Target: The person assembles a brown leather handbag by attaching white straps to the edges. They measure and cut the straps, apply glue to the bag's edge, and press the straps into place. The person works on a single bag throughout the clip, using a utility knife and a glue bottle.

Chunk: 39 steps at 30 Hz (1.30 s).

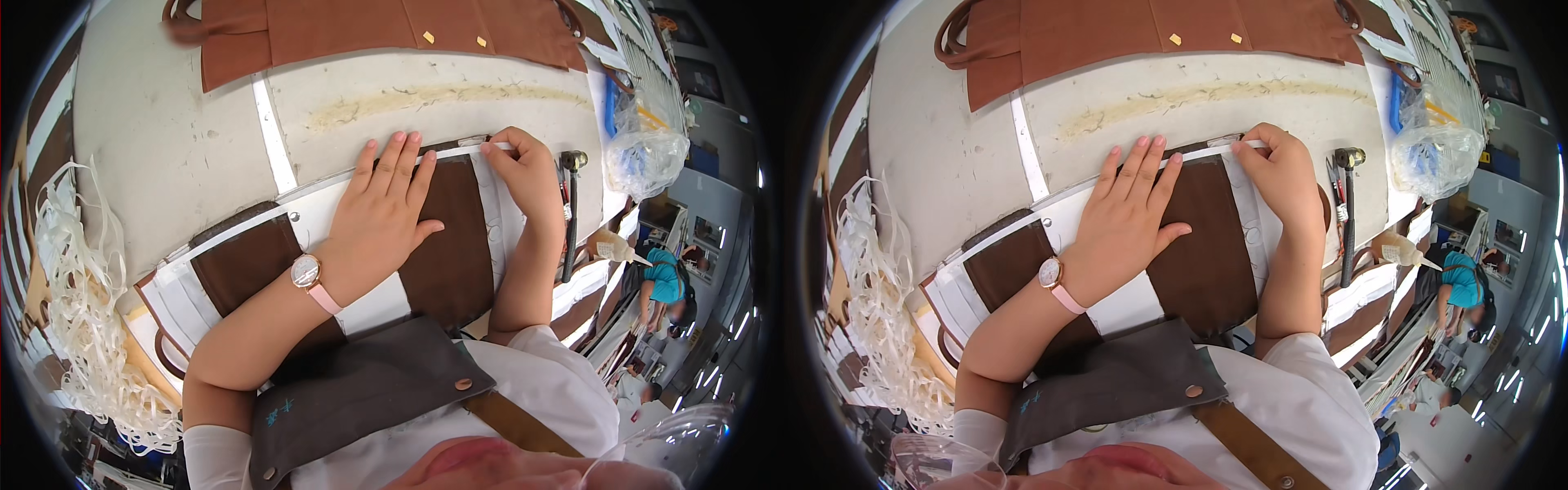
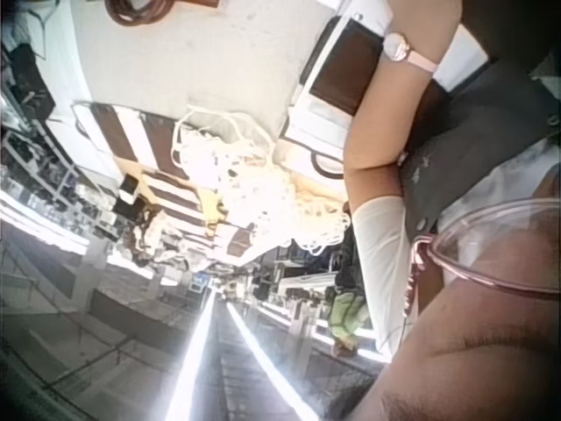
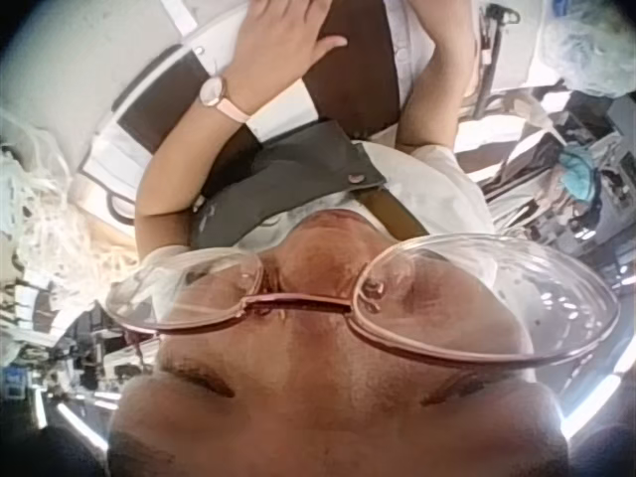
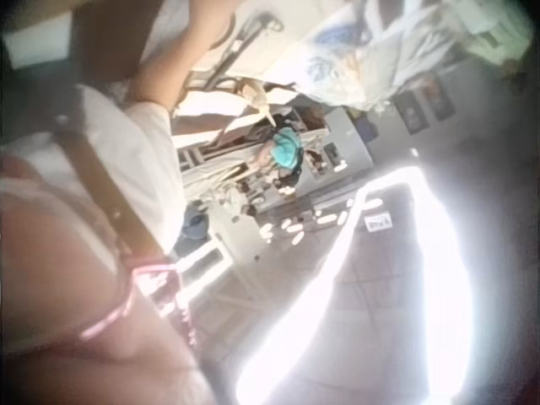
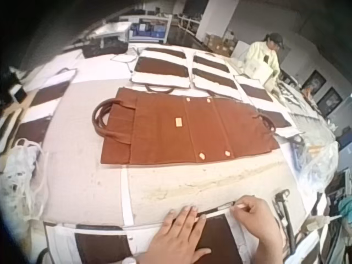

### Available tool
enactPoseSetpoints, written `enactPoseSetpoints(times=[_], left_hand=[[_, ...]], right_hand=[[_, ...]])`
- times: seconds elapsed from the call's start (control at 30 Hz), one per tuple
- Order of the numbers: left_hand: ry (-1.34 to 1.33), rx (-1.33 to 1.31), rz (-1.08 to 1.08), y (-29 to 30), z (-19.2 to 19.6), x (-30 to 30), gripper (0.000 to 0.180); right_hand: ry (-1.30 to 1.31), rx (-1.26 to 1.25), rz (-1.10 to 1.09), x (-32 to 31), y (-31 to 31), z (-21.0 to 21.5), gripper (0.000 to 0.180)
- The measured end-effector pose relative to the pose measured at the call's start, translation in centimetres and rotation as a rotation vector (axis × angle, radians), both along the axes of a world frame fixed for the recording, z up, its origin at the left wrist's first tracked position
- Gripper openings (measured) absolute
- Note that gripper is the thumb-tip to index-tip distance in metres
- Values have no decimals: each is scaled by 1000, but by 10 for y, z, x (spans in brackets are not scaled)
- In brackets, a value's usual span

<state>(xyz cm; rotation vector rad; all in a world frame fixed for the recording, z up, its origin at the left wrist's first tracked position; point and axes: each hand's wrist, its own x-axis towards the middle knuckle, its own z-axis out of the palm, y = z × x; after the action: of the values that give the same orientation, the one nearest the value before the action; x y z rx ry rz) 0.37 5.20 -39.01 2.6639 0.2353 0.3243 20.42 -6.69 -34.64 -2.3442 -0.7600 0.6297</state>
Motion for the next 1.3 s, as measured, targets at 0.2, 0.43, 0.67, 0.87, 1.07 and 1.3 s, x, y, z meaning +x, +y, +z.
enactPoseSetpoints(times=[0.2,0.43,0.67,0.87,1.07,1.3], left_hand=[[10,15,0,1,2,2,81],[-187,229,-26,-9,13,33,57],[-191,125,-60,-7,-1,38,52],[-161,158,-79,-7,2,37,52],[-173,116,-66,-5,2,38,52],[-159,70,-76,-4,3,40,51]], right_hand=[[-100,-36,9,0,2,-5,18],[-189,-72,45,-6,6,-4,16],[-87,75,-54,1,-13,10,12],[-118,65,-93,2,-18,2,11],[-222,18,-114,-1,-8,-3,13],[-392,-22,-68,-1,-6,-11,12]])
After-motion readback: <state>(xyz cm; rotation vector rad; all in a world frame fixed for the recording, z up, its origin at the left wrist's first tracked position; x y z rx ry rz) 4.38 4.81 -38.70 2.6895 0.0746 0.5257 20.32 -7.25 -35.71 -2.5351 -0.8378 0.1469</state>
